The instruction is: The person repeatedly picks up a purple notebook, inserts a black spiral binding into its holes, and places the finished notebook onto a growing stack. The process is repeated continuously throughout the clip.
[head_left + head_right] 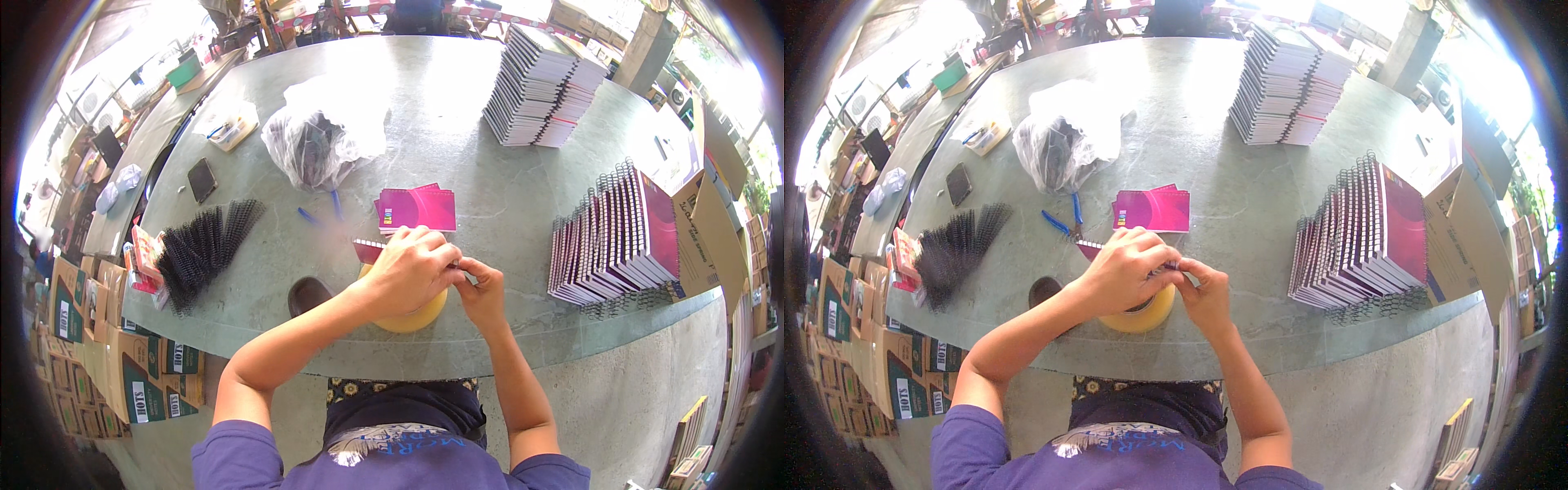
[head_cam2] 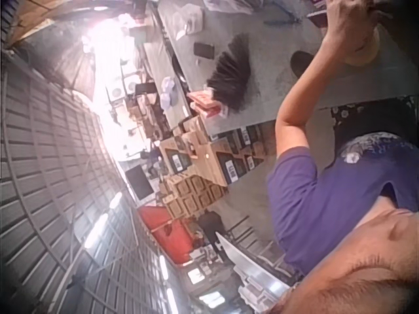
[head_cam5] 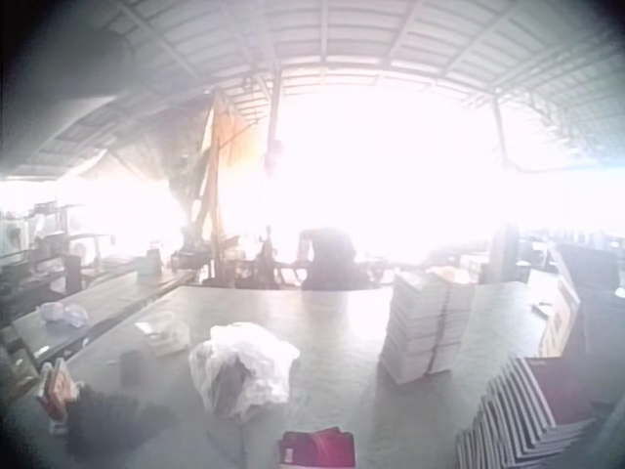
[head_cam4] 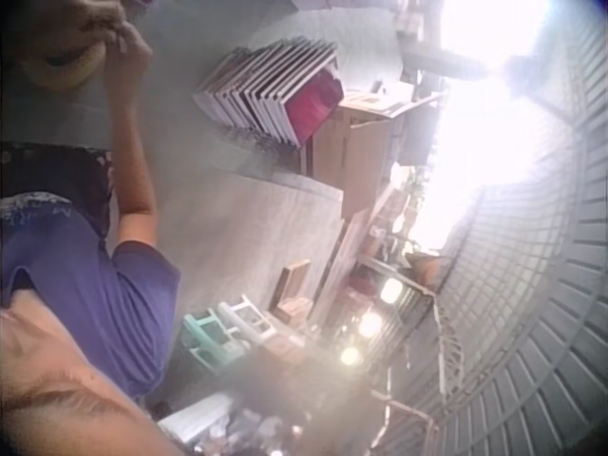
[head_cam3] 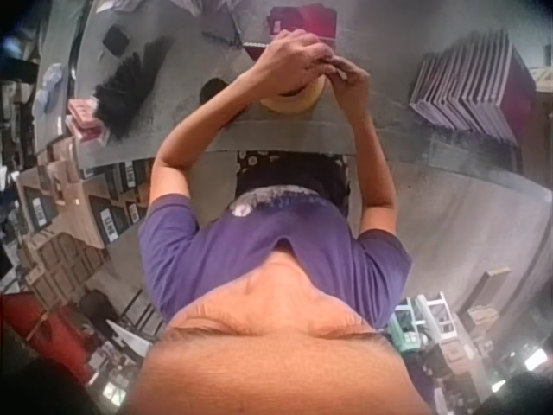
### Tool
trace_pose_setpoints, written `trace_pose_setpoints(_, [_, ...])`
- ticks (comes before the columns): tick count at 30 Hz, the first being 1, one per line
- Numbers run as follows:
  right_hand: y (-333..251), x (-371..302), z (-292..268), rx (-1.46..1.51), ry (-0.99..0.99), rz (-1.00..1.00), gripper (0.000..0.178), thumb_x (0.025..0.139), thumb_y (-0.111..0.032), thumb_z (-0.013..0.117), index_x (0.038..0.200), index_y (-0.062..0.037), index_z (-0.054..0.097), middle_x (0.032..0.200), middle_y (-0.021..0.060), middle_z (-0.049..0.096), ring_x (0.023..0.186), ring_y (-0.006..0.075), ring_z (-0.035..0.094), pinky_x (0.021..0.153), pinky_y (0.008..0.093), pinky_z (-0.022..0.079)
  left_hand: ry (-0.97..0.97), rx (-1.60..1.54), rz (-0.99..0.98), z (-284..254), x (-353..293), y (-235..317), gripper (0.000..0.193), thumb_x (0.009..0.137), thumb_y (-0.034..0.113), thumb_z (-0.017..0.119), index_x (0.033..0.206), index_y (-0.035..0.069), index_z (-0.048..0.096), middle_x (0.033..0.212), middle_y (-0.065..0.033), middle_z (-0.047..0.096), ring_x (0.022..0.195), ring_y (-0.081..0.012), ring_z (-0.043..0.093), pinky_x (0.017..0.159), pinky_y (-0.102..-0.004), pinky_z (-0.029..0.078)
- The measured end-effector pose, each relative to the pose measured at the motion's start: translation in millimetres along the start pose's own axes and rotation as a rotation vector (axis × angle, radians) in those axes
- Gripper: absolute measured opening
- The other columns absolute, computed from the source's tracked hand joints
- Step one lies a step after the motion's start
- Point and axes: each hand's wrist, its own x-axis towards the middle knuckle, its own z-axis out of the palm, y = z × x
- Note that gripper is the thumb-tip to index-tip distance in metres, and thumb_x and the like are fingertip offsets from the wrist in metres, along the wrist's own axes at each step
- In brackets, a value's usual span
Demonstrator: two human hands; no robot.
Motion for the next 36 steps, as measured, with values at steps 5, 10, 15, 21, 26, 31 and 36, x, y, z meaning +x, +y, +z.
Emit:
trace_pose_setpoints(5, [-13,1,0,-0.132,-0.027,-0.034,0.015,0.082,-0.001,0.064,0.097,0.0008,0.067,0.085,0.0083,0.070,0.078,0.0088,0.061,0.069,0.0238,0.048,-0.053,-0.095,0.038,5,-1,-9,0.012,0.075,0.008,0.065,0.086,0.004,0.064,0.091,-0.0097,0.062,0.090,-0.0269,0.056,0.075,-0.0354,0.046])
trace_pose_setpoints(10, [-24,-4,7,-0.312,-0.039,-0.087,0.014,0.080,-0.001,0.064,0.094,0.0004,0.067,0.082,0.0103,0.069,0.076,0.0123,0.062,0.069,0.0254,0.048,-0.147,-0.043,-0.071,-4,-1,-4,0.015,0.073,0.008,0.066,0.088,0.006,0.064,0.092,-0.0101,0.062,0.091,-0.0283,0.057,0.076,-0.0356,0.046])
trace_pose_setpoints(15, [-25,2,-1,-0.163,-0.083,-0.062,0.016,0.078,-0.004,0.067,0.094,-0.0024,0.067,0.088,0.0132,0.069,0.079,0.0192,0.066,0.072,0.0289,0.050,-0.142,0.120,-0.180,-31,-12,-15,0.020,0.074,0.015,0.066,0.093,0.007,0.065,0.091,-0.0106,0.064,0.096,-0.0288,0.058,0.079,-0.0381,0.046])
trace_pose_setpoints(21, [-60,3,-14,0.014,-0.180,-0.202,0.035,0.080,0.005,0.060,0.115,-0.0040,0.062,0.106,0.0139,0.066,0.098,0.0179,0.063,0.085,0.0301,0.049,-0.012,-0.081,-0.043,-47,-23,-26,0.025,0.077,0.010,0.066,0.102,0.005,0.065,0.095,-0.0140,0.065,0.097,-0.0296,0.059,0.088,-0.0409,0.045])
trace_pose_setpoints(26, [-184,13,-125,-0.540,0.343,-0.625,0.034,0.086,-0.003,0.053,0.119,-0.0041,0.060,0.113,0.0132,0.064,0.107,0.0215,0.060,0.091,0.0338,0.048,0.523,0.031,-0.156,-74,-4,6,0.030,0.080,0.015,0.069,0.108,0.005,0.063,0.111,-0.0134,0.061,0.107,-0.0290,0.054,0.093,-0.0374,0.042])
trace_pose_setpoints(31, [-175,4,-202,-1.289,0.118,-0.192,0.038,0.094,-0.026,0.050,0.122,-0.0005,0.057,0.125,0.0167,0.057,0.121,0.0325,0.050,0.098,0.0404,0.043,0.391,0.087,0.046,-42,4,17,0.021,0.082,0.010,0.066,0.103,0.003,0.065,0.103,-0.0131,0.062,0.095,-0.0287,0.058,0.085,-0.0347,0.046])
trace_pose_setpoints(36, [-157,5,-177,-1.297,0.171,-0.307,0.053,0.095,-0.043,0.041,0.124,0.0000,0.054,0.130,0.0181,0.052,0.127,0.0327,0.043,0.108,0.0426,0.031,0.232,0.075,-0.056,-25,10,-38,0.011,0.076,0.006,0.067,0.085,0.003,0.070,0.083,-0.0094,0.066,0.086,-0.0240,0.059,0.076,-0.0342,0.047])
